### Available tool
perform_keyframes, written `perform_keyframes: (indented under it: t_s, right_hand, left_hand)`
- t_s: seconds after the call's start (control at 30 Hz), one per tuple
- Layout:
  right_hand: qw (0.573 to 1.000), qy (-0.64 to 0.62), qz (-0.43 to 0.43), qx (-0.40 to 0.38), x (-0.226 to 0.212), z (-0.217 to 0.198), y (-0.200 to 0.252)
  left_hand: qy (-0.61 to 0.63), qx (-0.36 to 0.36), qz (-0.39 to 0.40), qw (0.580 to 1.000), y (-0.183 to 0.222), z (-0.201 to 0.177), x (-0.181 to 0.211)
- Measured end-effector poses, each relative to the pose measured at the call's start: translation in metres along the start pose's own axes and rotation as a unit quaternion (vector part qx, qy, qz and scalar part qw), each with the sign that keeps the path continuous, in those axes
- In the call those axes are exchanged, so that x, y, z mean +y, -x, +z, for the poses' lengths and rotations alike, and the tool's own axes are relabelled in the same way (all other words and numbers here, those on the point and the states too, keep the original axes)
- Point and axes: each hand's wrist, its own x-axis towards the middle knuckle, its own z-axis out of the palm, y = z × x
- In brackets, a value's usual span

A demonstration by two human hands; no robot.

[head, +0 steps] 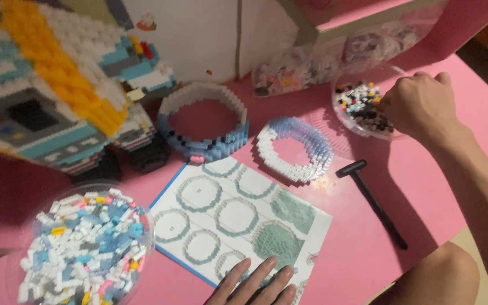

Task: Assembling a structure using small interlocking plastic blocks, following a printed instruction manual and using a small plastic hammer to secure the pieces.

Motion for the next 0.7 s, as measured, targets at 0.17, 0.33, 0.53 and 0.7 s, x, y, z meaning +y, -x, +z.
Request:
perform_keyframes:
  t_s: [0.17,0.33,0.53,0.7]
  right_hand:
    - [0.999,0.051,0.01,0.001,0.005,0.033,-0.01]
    - [0.997,0.079,0.001,0.002,0.016,0.051,-0.017]
    - [0.995,0.058,-0.061,-0.052,0.061,0.131,-0.055]
    - [0.986,-0.116,-0.11,-0.05,0.079,0.159,-0.06]
  left_hand:
    - [-0.024,-0.003,0.024,0.999,0.003,-0.012,-0.001]
    - [-0.034,-0.021,0.029,0.999,0.003,-0.024,-0.003]
    - [0.11,-0.076,-0.004,0.991,-0.004,-0.04,0.002]
    - [0.038,-0.006,-0.009,0.999,-0.012,-0.051,0.004]
